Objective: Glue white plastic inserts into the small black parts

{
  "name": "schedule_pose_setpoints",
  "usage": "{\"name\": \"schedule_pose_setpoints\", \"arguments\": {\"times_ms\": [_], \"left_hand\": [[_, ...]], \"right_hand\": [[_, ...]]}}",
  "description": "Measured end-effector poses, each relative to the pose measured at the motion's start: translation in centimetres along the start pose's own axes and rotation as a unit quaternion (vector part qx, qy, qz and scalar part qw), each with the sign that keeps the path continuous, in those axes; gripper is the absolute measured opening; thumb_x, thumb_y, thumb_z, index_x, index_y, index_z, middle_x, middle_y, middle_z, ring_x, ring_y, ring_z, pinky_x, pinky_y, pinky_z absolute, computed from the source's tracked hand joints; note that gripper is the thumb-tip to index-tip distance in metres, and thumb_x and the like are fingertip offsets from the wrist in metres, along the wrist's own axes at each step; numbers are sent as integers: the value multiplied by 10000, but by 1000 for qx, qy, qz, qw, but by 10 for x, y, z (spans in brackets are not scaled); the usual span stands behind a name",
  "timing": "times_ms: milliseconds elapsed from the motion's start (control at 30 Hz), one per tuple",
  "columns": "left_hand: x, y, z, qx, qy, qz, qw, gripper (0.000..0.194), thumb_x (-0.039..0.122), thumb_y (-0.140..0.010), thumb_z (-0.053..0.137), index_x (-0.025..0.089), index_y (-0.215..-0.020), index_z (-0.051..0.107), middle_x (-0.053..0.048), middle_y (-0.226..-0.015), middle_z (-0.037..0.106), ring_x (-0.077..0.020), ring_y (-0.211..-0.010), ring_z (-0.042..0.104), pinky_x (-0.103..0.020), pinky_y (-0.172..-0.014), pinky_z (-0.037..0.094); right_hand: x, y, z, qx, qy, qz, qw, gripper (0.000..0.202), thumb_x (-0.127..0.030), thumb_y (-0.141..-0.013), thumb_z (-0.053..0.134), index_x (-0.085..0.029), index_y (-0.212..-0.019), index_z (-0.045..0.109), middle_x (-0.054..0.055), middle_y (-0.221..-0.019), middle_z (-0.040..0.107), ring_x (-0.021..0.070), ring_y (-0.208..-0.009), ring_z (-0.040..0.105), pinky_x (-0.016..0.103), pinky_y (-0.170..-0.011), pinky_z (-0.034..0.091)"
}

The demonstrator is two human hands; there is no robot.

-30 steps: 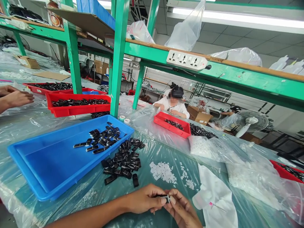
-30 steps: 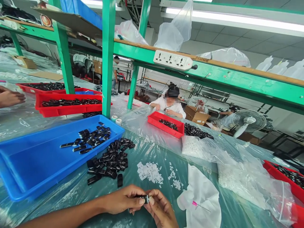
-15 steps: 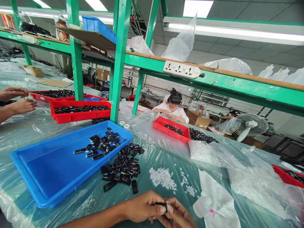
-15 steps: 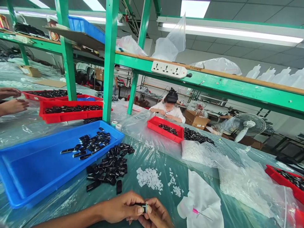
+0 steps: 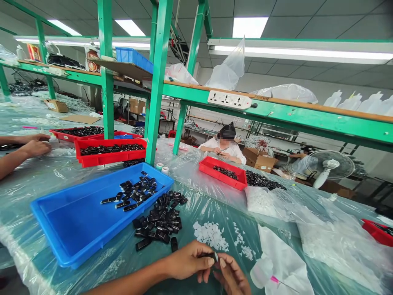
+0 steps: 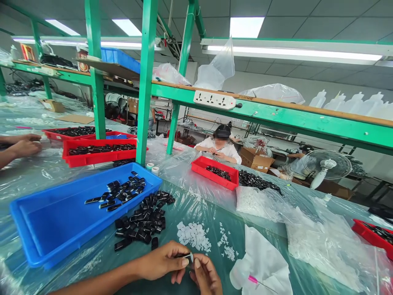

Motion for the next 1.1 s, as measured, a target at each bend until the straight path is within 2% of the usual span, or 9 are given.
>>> {"name": "schedule_pose_setpoints", "arguments": {"times_ms": [100, 233, 367, 467, 733, 867, 1000, 1067, 1100], "left_hand": [[5, 1, -3, 7, -34, -23, 999, 513, 552, -810, 532, 160, -1139, 519, 27, -568, 535, -87, -458, 469, -198, -496, 399], [11, 8, -8, 34, -115, -41, 992, 411, 523, -858, 467, 163, -1047, 526, 44, -530, 505, -85, -444, 442, -187, -480, 386], [18, 16, -17, 98, -177, -47, 978, 363, 494, -888, 414, 187, -1080, 438, 71, -519, 470, -84, -429, 399, -175, -453, 349], [26, 22, -23, 118, -203, -50, 971, 347, 491, -893, 399, 190, -1065, 425, 76, -515, 455, -89, -440, 396, -177, -460, 336], [39, 40, -48, 173, -250, -55, 951, 326, 500, -895, 386, 200, -1017, 424, 82, -502, 433, -97, -459, 406, -185, -479, 340], [51, 53, -73, 224, -269, -38, 936, 367, 522, -891, 376, 196, -1054, 422, 72, -526, 447, -101, -471, 421, -188, -479, 360], [81, 73, -124, 321, -342, -18, 883, 429, 519, -903, 331, 177, -1148, 416, 47, -562, 482, -131, -506, 477, -211, -490, 382], [99, 87, -155, 380, -417, -36, 825, 459, 493, -929, 232, 167, -1187, 426, 19, -606, 524, -157, -547, 523, -243, -531, 418], [106, 94, -168, 404, -475, -63, 779, 472, 467, -940, 188, 170, -1213, 433, -5, -657, 563, -178, -604, 557, -266, -577, 437]], "right_hand": [[-4, 0, -10, 38, 13, -1, 999, 436, -549, -491, 787, -233, -784, 715, 15, -816, 689, 171, -794, 604, 245, -683, 475], [-4, 7, -3, 19, 9, 12, 1000, 459, -549, -457, 800, -211, -754, 709, 26, -730, 689, 142, -660, 601, 237, -596, 471], [-6, 16, 16, -23, 7, 21, 999, 482, -559, -452, 797, -170, -718, 693, 29, -615, 650, 119, -524, 564, 231, -503, 440], [-9, 21, 23, -41, 7, 25, 999, 478, -555, -459, 794, -162, -705, 680, 15, -567, 618, 104, -473, 533, 224, -471, 420], [-17, 27, 28, -63, 15, 40, 997, 465, -546, -472, 792, -163, -708, 672, 6, -546, 598, 99, -451, 515, 235, -481, 426], [-18, 29, 28, -67, 19, 48, 996, 458, -546, -479, 791, -165, -708, 679, 13, -556, 608, 117, -476, 540, 257, -534, 453], [-16, 30, 28, -64, 13, 52, 996, 463, -553, -484, 788, -161, -711, 695, 19, -544, 607, 131, -490, 548, 265, -550, 460], [-14, 29, 26, -57, 9, 56, 997, 465, -553, -490, 785, -161, -727, 707, 29, -574, 627, 140, -512, 564, 274, -569, 472], [-12, 29, 25, -50, 7, 58, 997, 468, -551, -487, 787, -164, -739, 714, 38, -617, 648, 148, -541, 582, 279, -591, 483]]}}
Point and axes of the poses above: each hand's wrist, its own y-axis away from the middle knuckle, its own z-axis out of the palm, x = y × z, the point moved 5 cm from there along -y, towards the middle knuckle
